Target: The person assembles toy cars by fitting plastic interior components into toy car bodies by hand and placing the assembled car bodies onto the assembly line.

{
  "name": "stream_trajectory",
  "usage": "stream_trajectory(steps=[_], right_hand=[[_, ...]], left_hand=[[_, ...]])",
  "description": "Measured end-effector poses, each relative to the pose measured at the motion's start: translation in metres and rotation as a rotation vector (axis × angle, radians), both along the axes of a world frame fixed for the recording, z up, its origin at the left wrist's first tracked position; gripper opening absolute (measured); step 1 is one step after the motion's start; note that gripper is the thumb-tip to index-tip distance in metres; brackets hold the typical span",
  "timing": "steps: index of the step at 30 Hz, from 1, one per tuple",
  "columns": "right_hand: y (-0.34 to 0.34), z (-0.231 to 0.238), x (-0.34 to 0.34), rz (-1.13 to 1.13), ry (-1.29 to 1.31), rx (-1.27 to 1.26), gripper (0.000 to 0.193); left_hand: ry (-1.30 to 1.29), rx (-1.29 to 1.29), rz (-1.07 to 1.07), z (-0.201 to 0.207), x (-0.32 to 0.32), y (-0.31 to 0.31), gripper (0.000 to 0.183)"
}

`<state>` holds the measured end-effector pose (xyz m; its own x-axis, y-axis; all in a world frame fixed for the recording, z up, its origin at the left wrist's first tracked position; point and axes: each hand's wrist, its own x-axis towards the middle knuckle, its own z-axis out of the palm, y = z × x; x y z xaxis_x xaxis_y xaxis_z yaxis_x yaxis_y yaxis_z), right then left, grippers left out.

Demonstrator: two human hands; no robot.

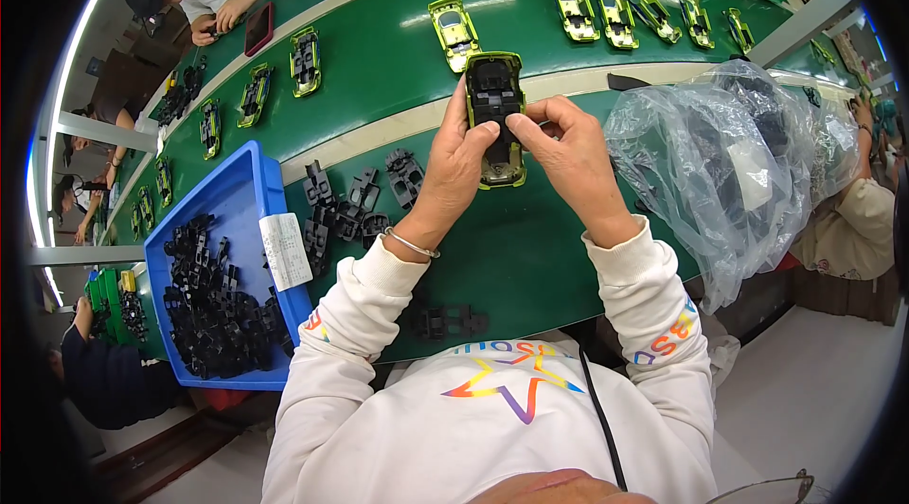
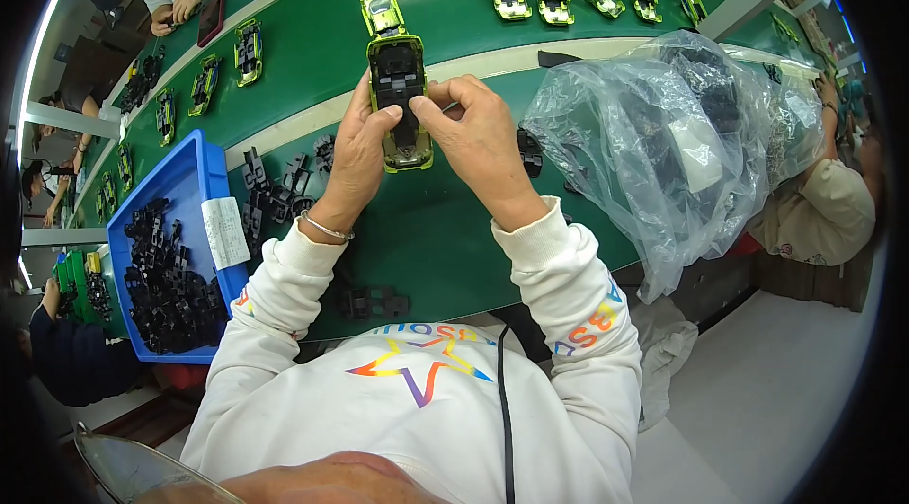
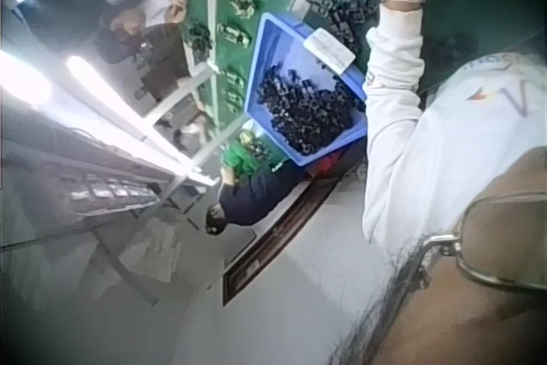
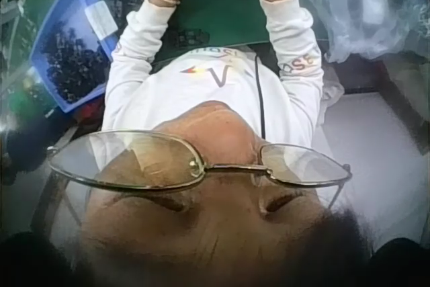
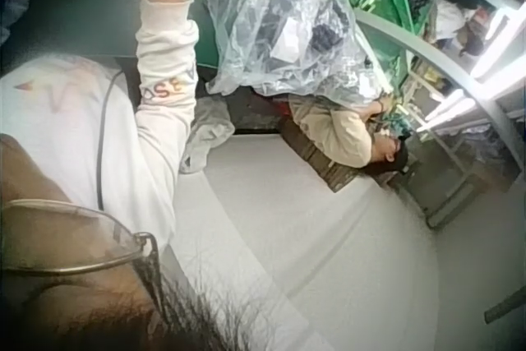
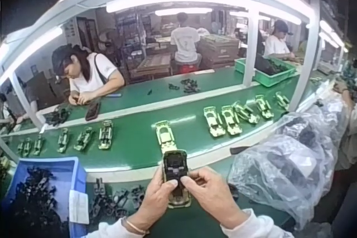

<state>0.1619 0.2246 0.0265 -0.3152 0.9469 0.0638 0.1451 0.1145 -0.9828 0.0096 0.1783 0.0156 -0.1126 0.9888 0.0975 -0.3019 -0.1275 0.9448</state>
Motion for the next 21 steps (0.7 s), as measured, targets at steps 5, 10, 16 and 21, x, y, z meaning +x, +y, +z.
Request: stream_trajectory(steps=[5, 10, 16, 21], right_hand=[[0.009, 0.001, -0.002, 0.088, -0.02, -0.127, 0.037], [-0.009, -0.001, 0.01, 0.158, -0.281, 0.202, 0.034], [-0.066, 0.007, -0.027, 0.488, -0.488, 0.497, 0.054], [-0.081, -0.01, -0.059, 0.577, -0.46, 0.576, 0.052]], left_hand=[[-0.055, -0.165, 0.132, -0.013, -0.032, 0.036, 0.06], [-0.02, -0.151, 0.446, -0.037, -0.135, 0.099, 0.036], [0.226, -0.09, 0.493, -0.077, -0.244, 0.192, 0.024], [0.836, -0.049, 0.649, -0.095, -0.261, 0.22, 0.031]])
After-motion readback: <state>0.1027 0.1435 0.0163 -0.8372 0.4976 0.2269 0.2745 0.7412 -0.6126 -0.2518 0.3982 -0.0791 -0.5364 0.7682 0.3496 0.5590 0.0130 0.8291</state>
